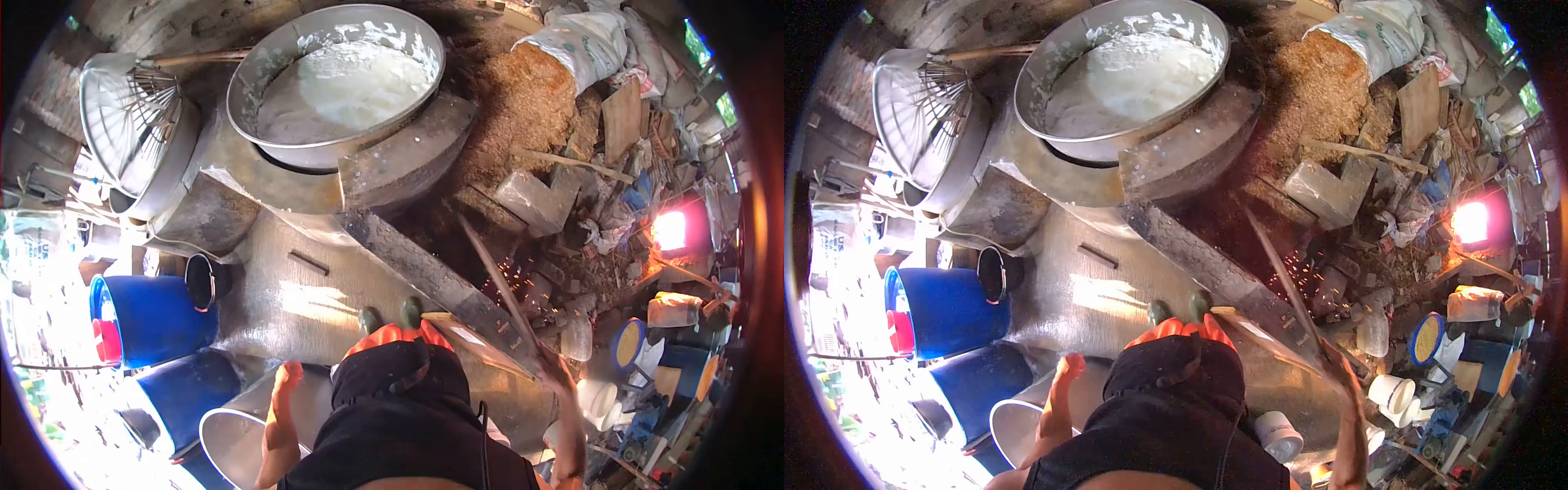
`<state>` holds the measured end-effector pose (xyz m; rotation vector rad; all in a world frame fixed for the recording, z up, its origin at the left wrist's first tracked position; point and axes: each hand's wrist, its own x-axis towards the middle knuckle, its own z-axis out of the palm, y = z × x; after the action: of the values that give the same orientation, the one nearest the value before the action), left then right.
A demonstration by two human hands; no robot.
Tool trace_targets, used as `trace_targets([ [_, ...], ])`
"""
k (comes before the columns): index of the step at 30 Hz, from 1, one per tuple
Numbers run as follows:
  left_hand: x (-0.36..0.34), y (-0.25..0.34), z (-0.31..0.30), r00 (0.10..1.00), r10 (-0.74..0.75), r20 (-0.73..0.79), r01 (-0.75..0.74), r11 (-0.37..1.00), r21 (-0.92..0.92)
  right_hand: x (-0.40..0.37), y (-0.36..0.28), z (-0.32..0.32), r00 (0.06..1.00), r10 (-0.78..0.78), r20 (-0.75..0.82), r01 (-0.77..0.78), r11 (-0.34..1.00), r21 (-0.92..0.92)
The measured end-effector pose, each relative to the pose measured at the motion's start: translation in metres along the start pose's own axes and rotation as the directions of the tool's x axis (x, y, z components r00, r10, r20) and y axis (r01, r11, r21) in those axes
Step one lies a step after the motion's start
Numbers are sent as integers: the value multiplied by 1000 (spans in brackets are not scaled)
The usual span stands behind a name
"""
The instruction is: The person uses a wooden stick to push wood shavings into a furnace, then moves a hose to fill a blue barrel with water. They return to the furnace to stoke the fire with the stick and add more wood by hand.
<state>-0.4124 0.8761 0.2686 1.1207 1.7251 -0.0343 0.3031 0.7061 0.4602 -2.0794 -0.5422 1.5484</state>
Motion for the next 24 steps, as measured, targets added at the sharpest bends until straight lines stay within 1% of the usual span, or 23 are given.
trace_targets([
  [1, 8, 11, -5, 999, 47, 11, -47, 999, 1, -3, -53, 27, 988, 150, 30, -152, 982, 112],
  [2, 24, 10, -7, 1000, -7, 19, 8, 999, -48, 3, -75, 37, 988, 150, 26, -152, 982, 114],
  [4, 41, 14, -16, 999, -45, -3, 44, 981, -187, 11, -101, 47, 977, 168, 134, -180, 980, 85],
  [6, 29, 18, -25, 991, -60, -122, 24, 960, -280, -4, -115, 35, 978, 176, 110, -184, 981, 59],
  [7, 25, 10, -31, 989, -77, -124, 37, 954, -296, -10, -122, 28, 979, 184, 88, -188, 982, 35],
  [8, 16, -2, -34, 984, -32, -176, -20, 958, -285, -14, -116, 17, 980, 181, 85, -185, 982, 32],
  [9, 9, -20, -34, 978, -63, -199, 10, 967, -254, -21, -101, 2, 998, 63, -3, -63, 992, -112],
  [10, 3, -40, -31, 971, -92, -221, 42, 975, -220, -27, -99, -3, 999, 18, -51, -29, 977, -212],
  [12, -26, -53, -18, 970, -140, -197, 130, 989, -63, -38, -95, -15, 987, -72, -145, 6, 911, -413],
  [13, -25, -84, -8, 979, -164, -123, 165, 986, -9, -27, -60, -31, 949, -260, -180, 142, 859, -492],
  [14, -17, -121, 6, 980, -190, -49, 193, 980, 48, -29, -67, -28, 923, -323, -210, 171, 833, -527],
  [15, -13, -147, 21, 971, -219, 91, 231, 959, -164, -32, -75, -26, 892, -384, -240, 195, 803, -563],
  [16, -11, -170, 35, 943, -243, 229, 313, 883, -350, -33, -108, -11, 891, -384, -243, 192, 803, -565],
  [17, -24, -145, 42, 951, -254, 178, 300, 901, -313, -31, -139, 3, 935, -215, -282, -18, 766, -643],
  [18, -36, -123, 51, 956, -265, 127, 291, 917, -275, -29, -153, 8, 940, -49, -338, -217, 677, -703],
  [19, -58, -74, 56, 959, -275, 75, 285, 929, -235, -5, -135, 6, 941, -54, -335, -213, 674, -708],
  [20, -42, -81, 54, 957, -272, 97, 287, 928, -236, 41, -99, 5, 893, -338, -298, -5, 654, -757],
  [21, -27, -86, 52, 956, -269, 118, 290, 927, -237, 75, -79, 7, 766, -596, -242, 195, 573, -796],
  [22, -15, -91, 51, 952, -258, 163, 291, 928, -234, 96, -84, 13, 762, -606, -231, 208, 566, -798],
  [23, -15, -76, 48, 954, -258, 154, 290, 925, -246, 117, -100, 18, 775, -596, -209, 146, 491, -859],
  [24, -21, -37, 38, 983, -183, 31, 186, 963, -195, 132, -120, 24, 791, -581, -191, 82, 411, -908],
])
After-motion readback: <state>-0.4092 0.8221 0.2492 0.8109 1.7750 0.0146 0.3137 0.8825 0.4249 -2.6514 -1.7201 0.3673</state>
